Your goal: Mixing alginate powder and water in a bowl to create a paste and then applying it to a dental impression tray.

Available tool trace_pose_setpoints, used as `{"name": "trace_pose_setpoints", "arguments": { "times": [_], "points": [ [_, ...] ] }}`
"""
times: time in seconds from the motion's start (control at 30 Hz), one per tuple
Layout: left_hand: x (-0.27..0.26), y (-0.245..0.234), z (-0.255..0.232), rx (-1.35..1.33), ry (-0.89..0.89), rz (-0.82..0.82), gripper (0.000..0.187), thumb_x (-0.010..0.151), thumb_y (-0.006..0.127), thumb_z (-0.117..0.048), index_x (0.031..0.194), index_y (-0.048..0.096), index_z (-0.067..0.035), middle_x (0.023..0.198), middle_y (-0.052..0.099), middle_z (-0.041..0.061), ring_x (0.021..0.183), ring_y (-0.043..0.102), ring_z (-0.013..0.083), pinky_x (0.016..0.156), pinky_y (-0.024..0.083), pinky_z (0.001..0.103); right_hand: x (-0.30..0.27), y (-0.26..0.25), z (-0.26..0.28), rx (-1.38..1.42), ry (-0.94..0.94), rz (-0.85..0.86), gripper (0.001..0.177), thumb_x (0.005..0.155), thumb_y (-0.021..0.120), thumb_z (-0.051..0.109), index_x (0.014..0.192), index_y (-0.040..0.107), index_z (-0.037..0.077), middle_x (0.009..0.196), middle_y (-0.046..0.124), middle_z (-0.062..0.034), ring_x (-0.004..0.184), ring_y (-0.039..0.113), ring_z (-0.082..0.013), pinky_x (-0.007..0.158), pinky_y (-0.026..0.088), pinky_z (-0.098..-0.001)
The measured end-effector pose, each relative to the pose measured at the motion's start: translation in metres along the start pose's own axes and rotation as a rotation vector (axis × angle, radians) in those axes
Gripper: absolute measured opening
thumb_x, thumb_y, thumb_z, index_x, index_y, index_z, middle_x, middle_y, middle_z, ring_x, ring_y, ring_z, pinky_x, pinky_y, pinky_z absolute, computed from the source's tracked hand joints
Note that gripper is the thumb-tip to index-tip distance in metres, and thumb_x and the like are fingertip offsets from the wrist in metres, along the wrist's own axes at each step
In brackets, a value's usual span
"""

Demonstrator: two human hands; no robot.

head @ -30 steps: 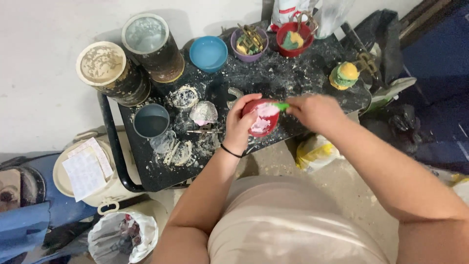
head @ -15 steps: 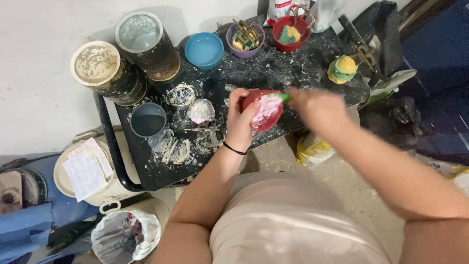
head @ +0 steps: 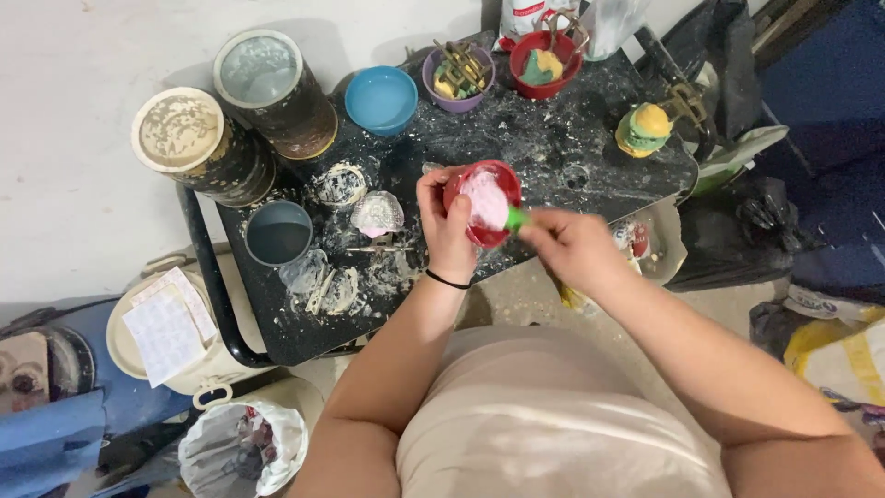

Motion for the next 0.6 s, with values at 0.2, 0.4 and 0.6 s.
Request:
{"name": "trace_pose_setpoints", "arguments": {
  "times": [0.2,0.4,0.6],
  "points": [
    [-0.003,-0.019,0.024,-0.166,-0.219,-0.126,0.033,0.1,0.07,-0.037,0.122,0.055,-0.017,0.119,0.063,0.003,0.112,0.064,0.0168,0.096,0.054,0.032,-0.014,0.04,-0.017,-0.758,-0.557,-0.033,0.052,0.092,0.061,0.019,0.144,0.063,0.018,0.091,0.066,-0.0082,0.074,0.07,-0.0239,0.062,0.057,-0.0354],
    [-0.012,-0.006,-0.001,-0.015,-0.125,-0.102,0.049,0.095,0.076,-0.033,0.135,0.056,-0.014,0.138,0.052,0.009,0.132,0.048,0.0215,0.116,0.038,0.043,-0.021,0.043,0.031,0.112,-0.269,0.217,0.046,0.088,0.075,0.013,0.133,0.071,0.006,0.1,0.075,-0.0294,0.094,0.073,-0.0495,0.073,0.058,-0.053],
    [-0.01,0.005,0.004,-0.071,-0.342,0.049,0.049,0.09,0.074,-0.027,0.134,0.062,-0.007,0.114,0.068,0.009,0.102,0.07,0.0185,0.085,0.061,0.031,0.001,-0.011,0.008,-1.001,-0.782,-0.243,0.045,0.099,0.064,0.026,0.143,0.067,0.033,0.088,0.062,-0.0003,0.073,0.065,-0.0178,0.063,0.056,-0.031]
  ]
}}
Point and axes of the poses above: each hand's wrist, its own x-axis towards the middle knuckle, its own y-axis out of the palm, z = x × y, the point moved 8 cm from there along x, towards the middle knuckle
